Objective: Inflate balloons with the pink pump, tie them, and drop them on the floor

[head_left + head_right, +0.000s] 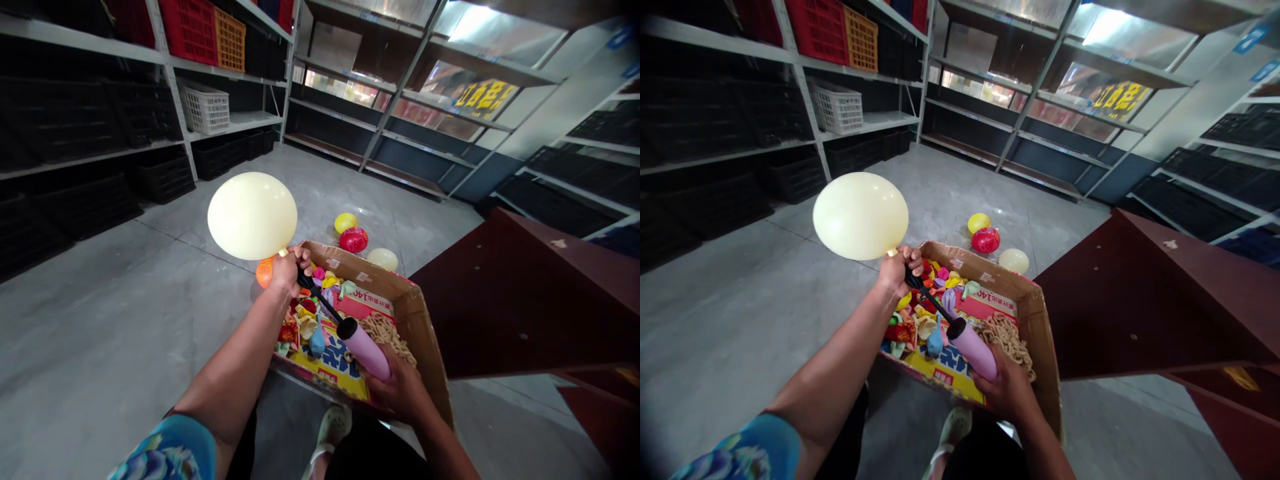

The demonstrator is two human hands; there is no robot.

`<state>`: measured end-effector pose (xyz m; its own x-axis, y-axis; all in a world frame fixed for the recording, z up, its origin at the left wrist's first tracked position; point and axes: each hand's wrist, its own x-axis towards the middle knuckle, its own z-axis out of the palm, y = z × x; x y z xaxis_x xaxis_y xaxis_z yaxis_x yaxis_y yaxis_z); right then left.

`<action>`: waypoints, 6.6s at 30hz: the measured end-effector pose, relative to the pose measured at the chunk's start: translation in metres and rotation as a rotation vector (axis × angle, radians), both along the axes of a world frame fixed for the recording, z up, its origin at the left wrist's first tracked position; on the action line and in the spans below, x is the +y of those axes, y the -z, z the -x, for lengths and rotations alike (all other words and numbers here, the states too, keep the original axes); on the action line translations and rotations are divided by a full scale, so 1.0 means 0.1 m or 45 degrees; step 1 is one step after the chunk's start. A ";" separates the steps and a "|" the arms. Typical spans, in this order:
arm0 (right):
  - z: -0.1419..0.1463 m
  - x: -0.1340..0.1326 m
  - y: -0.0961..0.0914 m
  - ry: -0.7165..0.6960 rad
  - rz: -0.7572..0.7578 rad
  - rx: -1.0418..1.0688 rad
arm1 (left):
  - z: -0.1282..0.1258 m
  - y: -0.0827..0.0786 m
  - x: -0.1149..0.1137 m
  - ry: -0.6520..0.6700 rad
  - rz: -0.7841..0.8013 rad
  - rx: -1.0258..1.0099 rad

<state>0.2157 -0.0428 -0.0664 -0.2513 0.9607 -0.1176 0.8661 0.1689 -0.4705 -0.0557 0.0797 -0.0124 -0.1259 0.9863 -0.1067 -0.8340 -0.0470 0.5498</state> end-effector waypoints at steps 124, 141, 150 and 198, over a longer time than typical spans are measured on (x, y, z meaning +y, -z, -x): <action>0.12 -0.01 0.03 -0.002 -0.007 0.041 | -0.19 0.07 -0.05 0.077 0.038 -0.014; 0.48 0.13 -0.04 0.055 -0.019 0.019 | -0.29 0.13 -0.07 0.082 0.049 0.021; 0.35 0.06 -0.03 0.012 -0.015 0.124 | -0.14 0.09 -0.05 0.073 0.005 0.042; 0.69 0.73 0.44 0.374 0.133 0.320 | -0.13 0.20 0.00 0.222 0.201 0.458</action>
<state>0.1466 0.0304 -0.1105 -0.0009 0.9821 -0.1883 0.7258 -0.1288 -0.6757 -0.0429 0.0799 -0.0323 -0.0159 0.9712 -0.2377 -0.5757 0.1855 0.7963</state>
